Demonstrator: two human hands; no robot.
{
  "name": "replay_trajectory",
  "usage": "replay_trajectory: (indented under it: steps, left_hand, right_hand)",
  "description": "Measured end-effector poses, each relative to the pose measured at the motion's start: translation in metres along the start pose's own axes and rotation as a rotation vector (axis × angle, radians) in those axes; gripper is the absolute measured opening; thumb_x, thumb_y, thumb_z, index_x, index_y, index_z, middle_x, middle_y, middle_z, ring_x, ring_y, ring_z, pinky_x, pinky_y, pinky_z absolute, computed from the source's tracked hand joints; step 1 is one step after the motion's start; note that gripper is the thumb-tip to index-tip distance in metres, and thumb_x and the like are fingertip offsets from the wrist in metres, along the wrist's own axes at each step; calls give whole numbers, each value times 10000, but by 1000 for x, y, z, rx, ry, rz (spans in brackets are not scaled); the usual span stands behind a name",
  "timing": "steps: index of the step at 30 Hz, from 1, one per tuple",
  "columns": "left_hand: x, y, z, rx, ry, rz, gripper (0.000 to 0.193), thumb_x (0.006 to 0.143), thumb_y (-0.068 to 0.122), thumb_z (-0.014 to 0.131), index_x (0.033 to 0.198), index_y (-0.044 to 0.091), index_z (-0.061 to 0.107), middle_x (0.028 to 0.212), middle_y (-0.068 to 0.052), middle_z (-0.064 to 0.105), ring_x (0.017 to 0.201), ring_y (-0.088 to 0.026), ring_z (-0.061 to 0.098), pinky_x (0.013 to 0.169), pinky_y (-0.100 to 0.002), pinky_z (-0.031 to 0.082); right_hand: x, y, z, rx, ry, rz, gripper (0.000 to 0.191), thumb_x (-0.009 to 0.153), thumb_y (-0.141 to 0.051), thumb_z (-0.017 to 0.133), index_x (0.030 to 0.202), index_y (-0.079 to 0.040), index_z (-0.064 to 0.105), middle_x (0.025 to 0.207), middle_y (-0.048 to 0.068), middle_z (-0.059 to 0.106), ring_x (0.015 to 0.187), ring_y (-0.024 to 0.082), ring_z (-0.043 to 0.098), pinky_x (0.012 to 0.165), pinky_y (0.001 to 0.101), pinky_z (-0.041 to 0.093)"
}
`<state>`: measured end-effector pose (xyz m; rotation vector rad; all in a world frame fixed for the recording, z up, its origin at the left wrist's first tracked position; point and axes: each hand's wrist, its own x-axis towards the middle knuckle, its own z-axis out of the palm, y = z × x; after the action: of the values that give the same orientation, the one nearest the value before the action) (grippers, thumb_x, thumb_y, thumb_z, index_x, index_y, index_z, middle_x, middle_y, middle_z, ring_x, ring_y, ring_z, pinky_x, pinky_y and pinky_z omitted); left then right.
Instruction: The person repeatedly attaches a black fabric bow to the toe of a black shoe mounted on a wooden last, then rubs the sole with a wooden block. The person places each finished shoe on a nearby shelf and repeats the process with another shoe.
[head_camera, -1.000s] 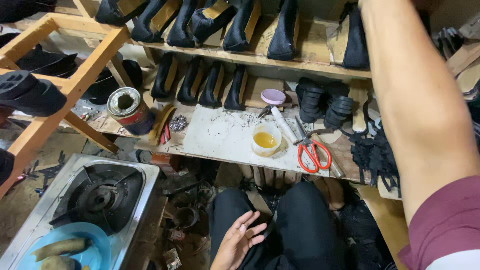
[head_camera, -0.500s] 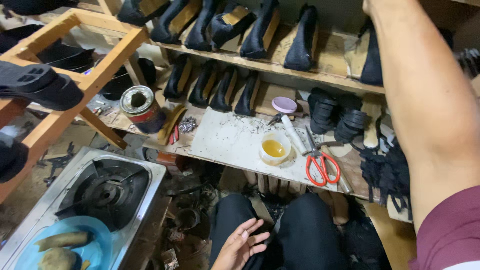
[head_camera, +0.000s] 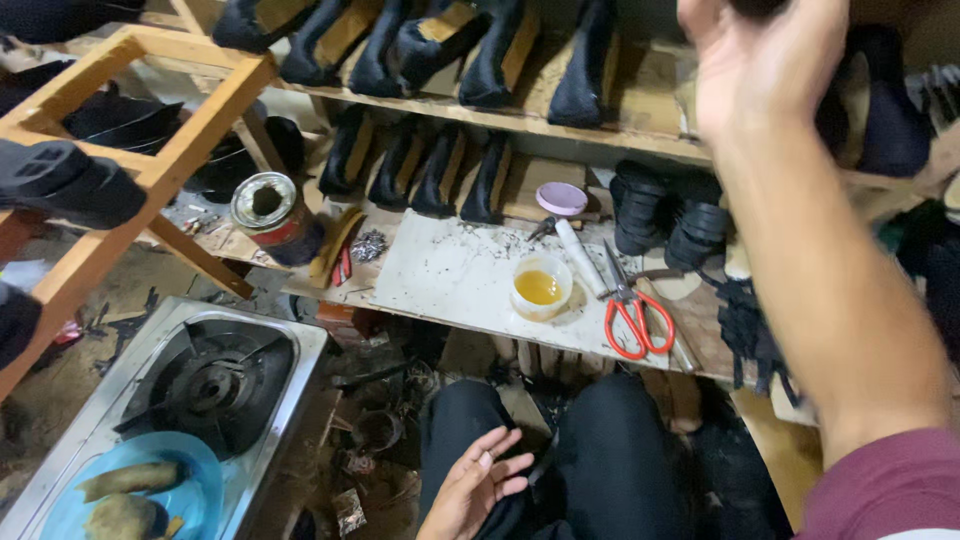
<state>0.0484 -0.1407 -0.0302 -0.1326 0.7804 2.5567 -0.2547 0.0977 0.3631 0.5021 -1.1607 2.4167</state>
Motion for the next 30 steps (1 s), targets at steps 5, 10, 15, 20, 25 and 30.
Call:
replay_trajectory:
  steps: [5,10,15,20,25,30]
  left_hand:
    - [22,-12,30,297,-96,256,821,973,401,642,1584,19,248,1617,-231,387,1395,-354,512,1069,-441,460]
    - [32,-38,78,253,-204,419,1192,840,531,789,1659,105,35,1637,-186,327,1504,-333,369,1208,-458,342]
    - [32,-70,102,177,24,267,1286,719,468,837,1651,84,40,1608,-160,339,1475,-331,381,1183,-464,350]
    - [47,-121,108,446,162,-54,1221,700,302,785,1613,81,5,1553,-188,408,1392,-306,483,1112,-432,422]
    - [48,-149,121,757,87,-196,1154,760,271,789,1616,19,56,1558,-213,442,1423,-292,471,1153,-364,384]
    - [54,-142,142,811,104,-293,1204,718,303,783,1600,14,17,1517,-212,473,1385,-287,505,1129,-354,404]
  right_hand:
    - [-181,-26,-75,-142,-18,188,672,986,-501,553,1567,-188,425,1419,28,593,863,311,658,603,377,522]
    - [-340,0,-126,-150,86,604,794,899,-418,534,1609,-110,357,1642,73,382,1150,258,563,821,393,499]
    - [-407,5,-195,-633,-183,581,768,947,-229,612,1613,-30,285,1487,174,545,1305,228,582,1086,353,440]
    - [-390,-8,-258,-989,-33,499,656,908,-95,705,1502,-8,440,1174,93,733,974,134,708,899,299,567]
    - [-337,-38,-301,-1241,84,355,456,921,-77,709,1362,-3,621,930,61,759,826,117,679,808,298,560]
    - [-274,-77,-334,-1548,-28,-155,148,992,-4,700,1133,-45,686,1231,158,727,1163,272,708,1019,393,550]
